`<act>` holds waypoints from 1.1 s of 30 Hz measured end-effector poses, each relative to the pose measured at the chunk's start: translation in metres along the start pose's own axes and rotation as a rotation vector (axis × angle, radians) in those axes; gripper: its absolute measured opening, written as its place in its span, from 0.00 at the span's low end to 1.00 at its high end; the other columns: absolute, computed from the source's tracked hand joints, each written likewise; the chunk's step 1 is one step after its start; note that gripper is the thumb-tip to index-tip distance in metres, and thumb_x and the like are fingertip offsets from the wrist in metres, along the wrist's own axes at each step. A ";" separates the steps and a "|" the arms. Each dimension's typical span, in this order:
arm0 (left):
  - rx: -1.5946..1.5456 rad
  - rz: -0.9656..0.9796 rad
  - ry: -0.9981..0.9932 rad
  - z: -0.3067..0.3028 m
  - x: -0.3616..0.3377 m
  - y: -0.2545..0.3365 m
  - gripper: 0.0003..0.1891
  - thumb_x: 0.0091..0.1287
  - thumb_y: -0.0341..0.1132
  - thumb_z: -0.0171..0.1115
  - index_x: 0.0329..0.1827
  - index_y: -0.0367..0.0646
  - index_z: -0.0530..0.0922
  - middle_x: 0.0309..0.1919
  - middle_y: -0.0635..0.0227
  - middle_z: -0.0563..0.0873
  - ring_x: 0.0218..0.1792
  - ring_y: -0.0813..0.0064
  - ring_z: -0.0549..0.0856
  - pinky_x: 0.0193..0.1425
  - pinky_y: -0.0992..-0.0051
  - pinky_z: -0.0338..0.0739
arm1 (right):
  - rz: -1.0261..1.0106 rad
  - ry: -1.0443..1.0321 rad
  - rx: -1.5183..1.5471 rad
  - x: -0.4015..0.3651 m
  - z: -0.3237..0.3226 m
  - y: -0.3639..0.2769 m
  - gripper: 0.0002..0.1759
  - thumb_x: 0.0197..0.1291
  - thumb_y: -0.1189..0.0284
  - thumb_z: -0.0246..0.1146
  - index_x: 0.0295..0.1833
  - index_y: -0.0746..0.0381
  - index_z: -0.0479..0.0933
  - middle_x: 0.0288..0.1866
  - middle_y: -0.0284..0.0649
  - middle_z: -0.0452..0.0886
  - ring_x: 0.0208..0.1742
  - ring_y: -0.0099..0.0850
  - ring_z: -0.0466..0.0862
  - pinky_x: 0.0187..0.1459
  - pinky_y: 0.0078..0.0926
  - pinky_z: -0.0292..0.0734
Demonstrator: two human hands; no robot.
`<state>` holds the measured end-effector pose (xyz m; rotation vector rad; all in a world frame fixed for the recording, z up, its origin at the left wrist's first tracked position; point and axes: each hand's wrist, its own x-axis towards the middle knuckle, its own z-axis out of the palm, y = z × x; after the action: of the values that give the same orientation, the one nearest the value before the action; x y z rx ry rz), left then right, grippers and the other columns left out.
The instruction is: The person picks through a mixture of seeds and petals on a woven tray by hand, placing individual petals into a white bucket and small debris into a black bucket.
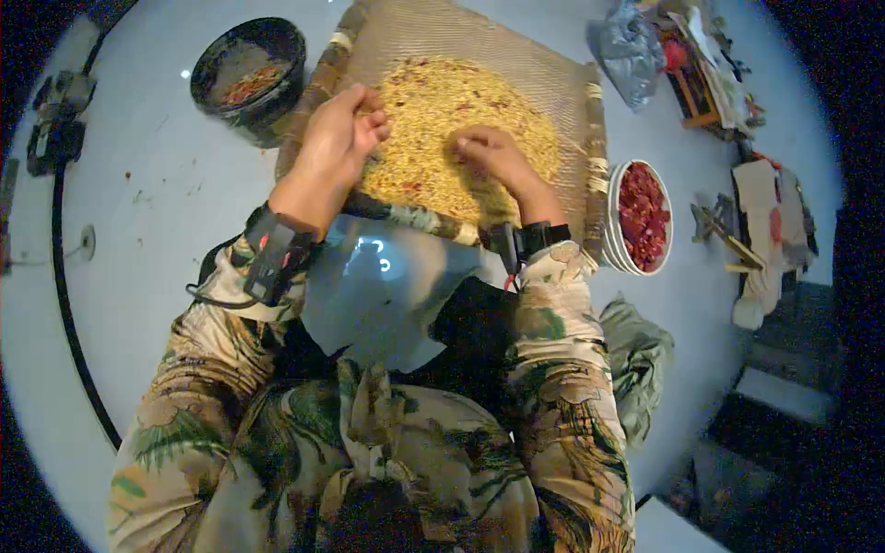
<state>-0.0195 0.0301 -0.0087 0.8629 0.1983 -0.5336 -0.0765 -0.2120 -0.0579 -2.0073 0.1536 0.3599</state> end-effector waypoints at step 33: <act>-0.181 0.100 -0.161 -0.002 0.025 0.021 0.07 0.65 0.35 0.48 0.38 0.41 0.68 0.30 0.67 0.74 0.29 0.75 0.75 0.34 0.78 0.73 | 0.037 0.060 -0.113 0.023 0.004 0.020 0.16 0.57 0.67 0.57 0.47 0.65 0.74 0.36 0.36 0.79 0.35 0.24 0.78 0.37 0.20 0.72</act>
<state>0.0127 0.0340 -0.0049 0.6471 0.0552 -0.4812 -0.0606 -0.2162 -0.0842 -2.1304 0.2126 0.3388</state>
